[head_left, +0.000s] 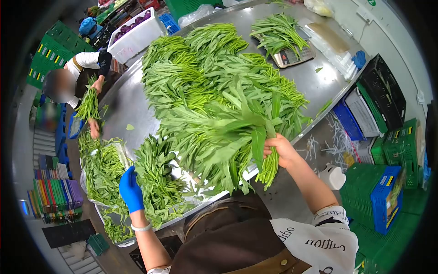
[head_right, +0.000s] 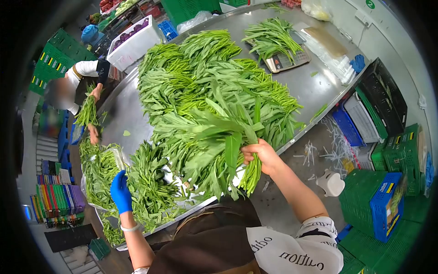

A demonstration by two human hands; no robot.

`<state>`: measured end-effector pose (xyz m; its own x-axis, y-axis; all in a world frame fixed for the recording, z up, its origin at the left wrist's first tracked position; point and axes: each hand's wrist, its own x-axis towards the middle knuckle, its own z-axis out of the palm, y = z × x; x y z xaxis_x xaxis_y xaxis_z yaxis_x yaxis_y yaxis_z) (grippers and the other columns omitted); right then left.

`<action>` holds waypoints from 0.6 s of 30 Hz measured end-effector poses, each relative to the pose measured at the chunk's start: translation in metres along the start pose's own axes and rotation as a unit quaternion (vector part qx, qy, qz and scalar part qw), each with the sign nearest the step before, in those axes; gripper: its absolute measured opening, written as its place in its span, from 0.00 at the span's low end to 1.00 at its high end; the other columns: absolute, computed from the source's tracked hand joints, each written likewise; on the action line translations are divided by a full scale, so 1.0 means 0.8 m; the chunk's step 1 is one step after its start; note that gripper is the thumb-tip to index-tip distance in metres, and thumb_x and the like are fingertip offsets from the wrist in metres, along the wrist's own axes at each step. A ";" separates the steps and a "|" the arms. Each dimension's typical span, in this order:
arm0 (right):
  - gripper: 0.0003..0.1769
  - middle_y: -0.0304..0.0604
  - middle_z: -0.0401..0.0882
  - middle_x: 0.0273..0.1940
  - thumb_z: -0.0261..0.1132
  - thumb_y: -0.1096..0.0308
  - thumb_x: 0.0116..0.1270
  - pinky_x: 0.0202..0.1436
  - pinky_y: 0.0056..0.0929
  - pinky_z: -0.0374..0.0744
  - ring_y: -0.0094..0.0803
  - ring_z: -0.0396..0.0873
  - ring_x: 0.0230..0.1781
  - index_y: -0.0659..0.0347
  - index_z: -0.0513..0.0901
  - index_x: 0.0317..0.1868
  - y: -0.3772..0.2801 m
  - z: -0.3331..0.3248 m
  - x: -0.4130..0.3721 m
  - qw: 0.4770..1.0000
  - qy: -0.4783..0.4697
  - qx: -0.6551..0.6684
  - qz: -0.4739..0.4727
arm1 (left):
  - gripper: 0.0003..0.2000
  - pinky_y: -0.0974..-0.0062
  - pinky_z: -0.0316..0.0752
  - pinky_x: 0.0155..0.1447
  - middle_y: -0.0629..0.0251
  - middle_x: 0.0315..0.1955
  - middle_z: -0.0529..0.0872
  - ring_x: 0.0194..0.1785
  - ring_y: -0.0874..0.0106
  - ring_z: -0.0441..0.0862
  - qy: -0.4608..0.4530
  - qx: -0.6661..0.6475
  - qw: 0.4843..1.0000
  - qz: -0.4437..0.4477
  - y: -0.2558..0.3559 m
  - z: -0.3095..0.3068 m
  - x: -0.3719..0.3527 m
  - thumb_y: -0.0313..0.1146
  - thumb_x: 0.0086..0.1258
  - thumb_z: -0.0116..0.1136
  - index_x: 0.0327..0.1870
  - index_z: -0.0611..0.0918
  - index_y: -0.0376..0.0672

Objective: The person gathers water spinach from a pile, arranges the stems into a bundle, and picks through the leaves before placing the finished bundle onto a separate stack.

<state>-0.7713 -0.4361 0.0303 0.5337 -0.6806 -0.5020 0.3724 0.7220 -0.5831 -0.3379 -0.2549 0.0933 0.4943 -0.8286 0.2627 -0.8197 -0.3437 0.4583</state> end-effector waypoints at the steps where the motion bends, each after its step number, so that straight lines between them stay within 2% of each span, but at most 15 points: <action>1: 0.05 0.33 0.65 0.21 0.58 0.77 0.60 0.27 0.30 0.69 0.22 0.64 0.18 0.60 0.70 0.31 -0.002 0.003 0.000 1.000 0.005 0.001 0.002 | 0.14 0.69 0.74 0.55 0.55 0.47 0.84 0.48 0.61 0.82 0.051 0.083 0.994 0.052 -0.001 -0.004 -0.003 0.20 0.65 0.55 0.52 0.81 0.36; 2: 0.05 0.33 0.65 0.21 0.58 0.77 0.60 0.27 0.30 0.69 0.22 0.64 0.18 0.59 0.70 0.31 0.001 0.006 -0.001 1.000 0.013 0.003 0.008 | 0.15 0.68 0.72 0.57 0.53 0.49 0.83 0.50 0.60 0.81 0.096 0.167 0.976 0.102 0.000 -0.013 -0.011 0.21 0.64 0.56 0.53 0.80 0.37; 5: 0.06 0.35 0.66 0.22 0.59 0.78 0.60 0.27 0.30 0.70 0.22 0.65 0.18 0.61 0.72 0.36 0.009 -0.003 0.006 0.999 -0.003 0.038 0.034 | 0.17 0.67 0.70 0.60 0.52 0.51 0.82 0.53 0.60 0.80 0.180 0.173 0.966 0.072 0.016 -0.026 -0.021 0.23 0.64 0.59 0.55 0.79 0.37; 8: 0.08 0.37 0.69 0.25 0.60 0.79 0.59 0.28 0.31 0.72 0.23 0.67 0.19 0.63 0.73 0.39 0.016 -0.004 0.019 0.999 -0.019 0.007 0.033 | 0.17 0.67 0.71 0.58 0.52 0.50 0.82 0.52 0.60 0.80 0.014 0.023 0.999 -0.046 -0.047 -0.028 -0.050 0.25 0.64 0.60 0.55 0.80 0.37; 9: 0.09 0.38 0.71 0.26 0.61 0.79 0.58 0.28 0.31 0.73 0.24 0.68 0.20 0.63 0.73 0.40 0.013 -0.003 0.022 1.000 -0.021 -0.010 0.020 | 0.15 0.67 0.72 0.58 0.53 0.48 0.84 0.51 0.60 0.80 -0.031 0.044 0.997 -0.047 -0.049 -0.028 -0.054 0.26 0.64 0.61 0.53 0.81 0.36; 10: 0.12 0.39 0.73 0.28 0.61 0.79 0.57 0.30 0.32 0.74 0.27 0.71 0.22 0.65 0.73 0.42 -0.002 0.006 0.022 0.991 -0.012 -0.131 -0.039 | 0.14 0.67 0.73 0.56 0.53 0.46 0.85 0.50 0.61 0.82 -0.026 0.063 0.997 -0.021 -0.041 -0.025 -0.058 0.26 0.64 0.61 0.51 0.82 0.35; 12: 0.16 0.41 0.77 0.32 0.63 0.80 0.55 0.33 0.34 0.76 0.32 0.75 0.26 0.68 0.73 0.46 -0.041 0.019 0.021 0.923 0.021 -0.359 -0.137 | 0.14 0.67 0.74 0.54 0.53 0.45 0.85 0.49 0.60 0.83 -0.051 0.062 0.996 -0.047 -0.056 -0.021 -0.070 0.27 0.64 0.61 0.50 0.82 0.35; 13: 0.21 0.44 0.78 0.36 0.64 0.80 0.52 0.38 0.35 0.76 0.38 0.76 0.32 0.67 0.73 0.49 -0.058 0.005 0.029 0.823 0.012 -0.474 -0.313 | 0.14 0.67 0.75 0.53 0.52 0.44 0.85 0.48 0.60 0.83 -0.063 0.067 0.995 -0.048 -0.074 -0.018 -0.078 0.28 0.64 0.62 0.50 0.82 0.35; 14: 0.25 0.47 0.79 0.41 0.65 0.80 0.50 0.43 0.35 0.77 0.43 0.78 0.38 0.67 0.72 0.52 -0.078 -0.008 0.042 0.677 -0.001 -0.568 -0.469 | 0.14 0.67 0.76 0.52 0.52 0.43 0.86 0.47 0.59 0.84 -0.071 0.074 0.993 -0.052 -0.091 -0.016 -0.086 0.29 0.64 0.62 0.50 0.82 0.35; 16: 0.30 0.50 0.78 0.44 0.67 0.80 0.47 0.50 0.37 0.74 0.49 0.76 0.46 0.62 0.73 0.54 -0.150 -0.002 0.040 0.642 -0.082 -0.636 -0.421 | 0.14 0.67 0.76 0.52 0.52 0.43 0.86 0.46 0.60 0.84 -0.134 0.088 0.983 -0.089 -0.109 -0.022 -0.098 0.30 0.64 0.62 0.49 0.82 0.35; 17: 0.31 0.49 0.77 0.45 0.70 0.79 0.45 0.53 0.36 0.73 0.47 0.75 0.49 0.60 0.74 0.53 -0.173 -0.016 0.051 0.619 -0.074 -0.671 -0.403 | 0.14 0.67 0.76 0.51 0.51 0.42 0.86 0.45 0.60 0.84 -0.164 0.096 0.975 -0.113 -0.114 -0.024 -0.105 0.30 0.64 0.63 0.49 0.82 0.35; 18: 0.32 0.48 0.76 0.47 0.72 0.78 0.42 0.56 0.36 0.73 0.45 0.74 0.53 0.58 0.75 0.52 -0.192 -0.030 0.060 0.594 -0.066 -0.705 -0.383 | 0.14 0.67 0.76 0.51 0.51 0.42 0.86 0.45 0.60 0.85 -0.157 0.090 0.975 -0.126 -0.114 -0.025 -0.112 0.30 0.64 0.63 0.49 0.82 0.35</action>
<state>-0.8212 -0.5822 0.0804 0.7074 -0.6594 0.2546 -0.4113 -0.6769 -0.6104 -0.3018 -0.1402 0.0452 0.5969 -0.7925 -0.1251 -0.7350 -0.6026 0.3109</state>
